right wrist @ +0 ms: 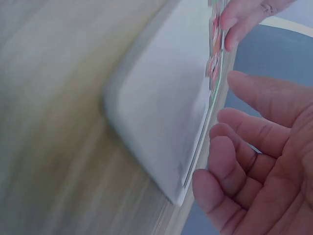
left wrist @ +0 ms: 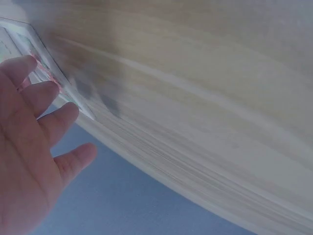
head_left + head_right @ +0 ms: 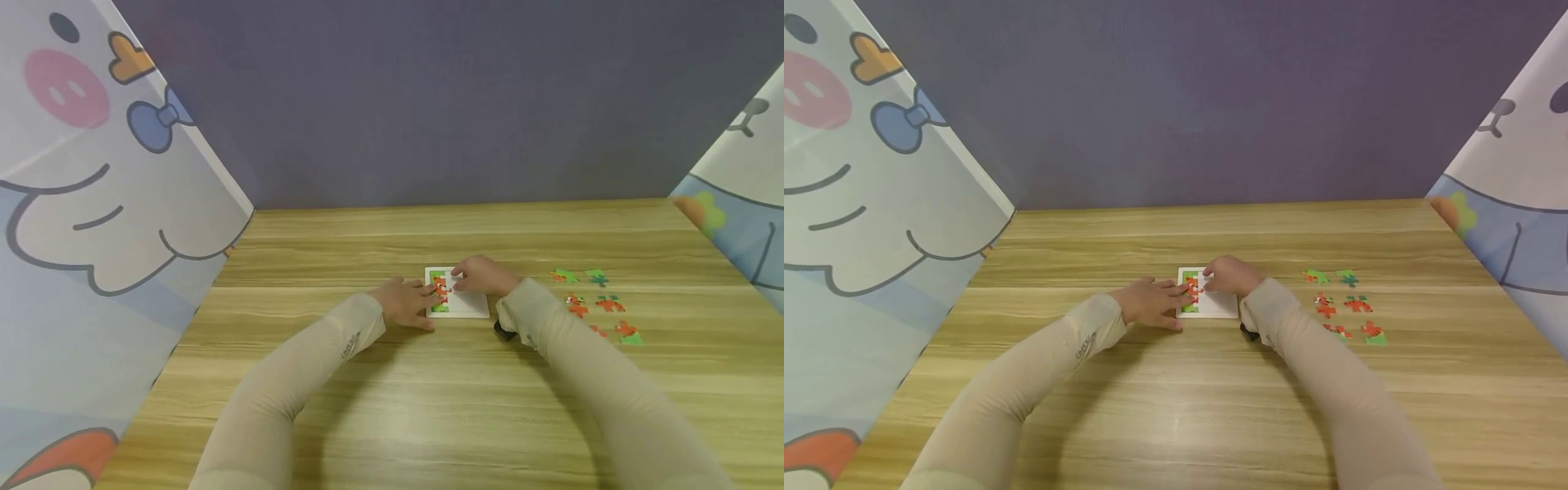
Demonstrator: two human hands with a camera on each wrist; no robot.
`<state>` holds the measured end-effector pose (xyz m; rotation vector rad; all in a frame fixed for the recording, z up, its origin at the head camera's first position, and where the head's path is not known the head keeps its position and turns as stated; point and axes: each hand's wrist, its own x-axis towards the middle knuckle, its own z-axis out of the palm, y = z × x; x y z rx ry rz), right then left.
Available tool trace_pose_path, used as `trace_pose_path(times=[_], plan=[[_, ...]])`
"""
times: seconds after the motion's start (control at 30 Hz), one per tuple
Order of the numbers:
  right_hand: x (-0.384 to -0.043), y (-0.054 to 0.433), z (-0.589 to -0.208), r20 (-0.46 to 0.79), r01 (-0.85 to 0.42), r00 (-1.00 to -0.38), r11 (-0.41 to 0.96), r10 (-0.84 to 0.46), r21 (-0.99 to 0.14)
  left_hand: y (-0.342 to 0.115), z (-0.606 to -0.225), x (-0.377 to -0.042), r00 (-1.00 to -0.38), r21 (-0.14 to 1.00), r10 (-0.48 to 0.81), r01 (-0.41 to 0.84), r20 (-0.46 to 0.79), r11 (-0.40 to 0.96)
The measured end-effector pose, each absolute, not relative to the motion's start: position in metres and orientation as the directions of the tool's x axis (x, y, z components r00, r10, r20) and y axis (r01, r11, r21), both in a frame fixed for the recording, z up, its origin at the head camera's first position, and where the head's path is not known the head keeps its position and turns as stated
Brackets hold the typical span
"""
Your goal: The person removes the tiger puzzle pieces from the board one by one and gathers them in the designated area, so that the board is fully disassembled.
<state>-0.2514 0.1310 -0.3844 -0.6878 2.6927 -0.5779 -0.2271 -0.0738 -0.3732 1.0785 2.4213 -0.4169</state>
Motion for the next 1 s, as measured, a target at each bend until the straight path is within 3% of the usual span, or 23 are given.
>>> trace_pose_path(times=[0.57,0.83,1.0], plan=[[-0.255,0.113,-0.387,-0.245,-0.355,-0.832,0.817,-0.498,-0.454,-0.073,-0.373,-0.228,-0.590,-0.089,0.595,0.747,-0.546,0.659],[-0.260,0.112,-0.393,-0.311,-0.073,-0.886,0.766,-0.344,-0.638,-0.073,-0.377,-0.231,-0.591,-0.095,0.584,0.743,-0.556,0.662],[-0.260,0.113,-0.394,-0.299,0.013,-0.905,0.682,-0.303,-0.732,-0.073,-0.377,-0.231,-0.587,-0.092,0.582,0.744,-0.562,0.662]])
